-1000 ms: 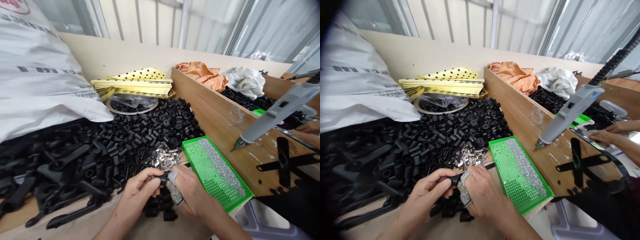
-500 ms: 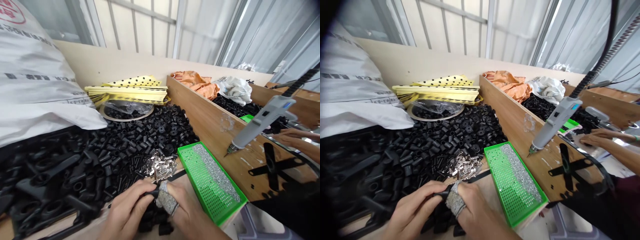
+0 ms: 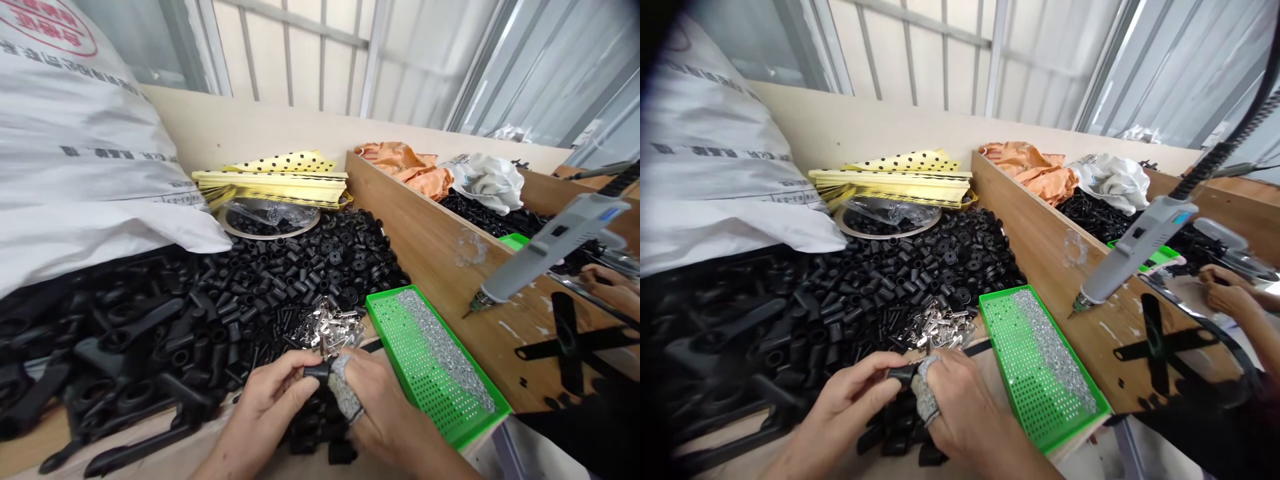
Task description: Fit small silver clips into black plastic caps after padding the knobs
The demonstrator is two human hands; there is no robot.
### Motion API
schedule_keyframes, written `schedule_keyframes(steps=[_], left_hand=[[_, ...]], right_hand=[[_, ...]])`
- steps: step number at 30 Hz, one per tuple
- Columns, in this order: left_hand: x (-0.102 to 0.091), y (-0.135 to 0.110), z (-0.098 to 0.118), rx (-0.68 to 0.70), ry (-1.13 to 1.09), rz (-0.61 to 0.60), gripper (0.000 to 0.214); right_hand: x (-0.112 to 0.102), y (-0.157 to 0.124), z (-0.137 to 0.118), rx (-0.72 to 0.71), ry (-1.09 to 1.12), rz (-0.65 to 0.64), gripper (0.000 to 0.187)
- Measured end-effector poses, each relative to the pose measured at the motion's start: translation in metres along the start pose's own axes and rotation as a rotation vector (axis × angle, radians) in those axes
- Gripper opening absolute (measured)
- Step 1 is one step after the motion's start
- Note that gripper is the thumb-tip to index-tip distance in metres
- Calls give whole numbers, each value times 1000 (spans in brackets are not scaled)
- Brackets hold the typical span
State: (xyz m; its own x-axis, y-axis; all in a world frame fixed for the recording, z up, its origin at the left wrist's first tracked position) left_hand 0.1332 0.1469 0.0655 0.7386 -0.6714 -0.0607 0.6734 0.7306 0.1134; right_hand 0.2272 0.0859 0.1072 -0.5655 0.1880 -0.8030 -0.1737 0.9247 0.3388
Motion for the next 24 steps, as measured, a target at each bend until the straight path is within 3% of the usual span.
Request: schedule_keyframes(steps=[4, 7, 12, 18, 24], left_hand=[[1, 1, 7, 65, 74, -4, 22], [-6, 12, 6, 58, 143, 31, 20], [-20, 37, -13, -34, 286, 151, 19], [-8, 48, -30, -77, 422, 53, 15], [-2, 48, -36, -59, 494, -83, 18]], right_hand=[[5, 0, 9, 137, 166, -77, 21], [4, 2, 25, 239, 27, -86, 17], [-22, 2, 47, 309, -147, 59, 16], [-26, -11, 54, 257, -228, 18, 17], [-40, -23, 70, 288, -239, 71, 17]])
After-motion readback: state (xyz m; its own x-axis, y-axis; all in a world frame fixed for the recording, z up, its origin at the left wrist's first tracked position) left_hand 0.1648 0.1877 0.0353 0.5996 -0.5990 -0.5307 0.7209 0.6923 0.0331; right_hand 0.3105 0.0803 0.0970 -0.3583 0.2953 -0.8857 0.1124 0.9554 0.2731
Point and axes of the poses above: each hand's wrist, its own y-axis towards the middle knuckle, its own x-axis out of the palm, z = x × y, the point moved 9 cm from there along y, towards the middle knuckle, and after that the axes turned 15 degrees about -y, right-handed, at the moved point
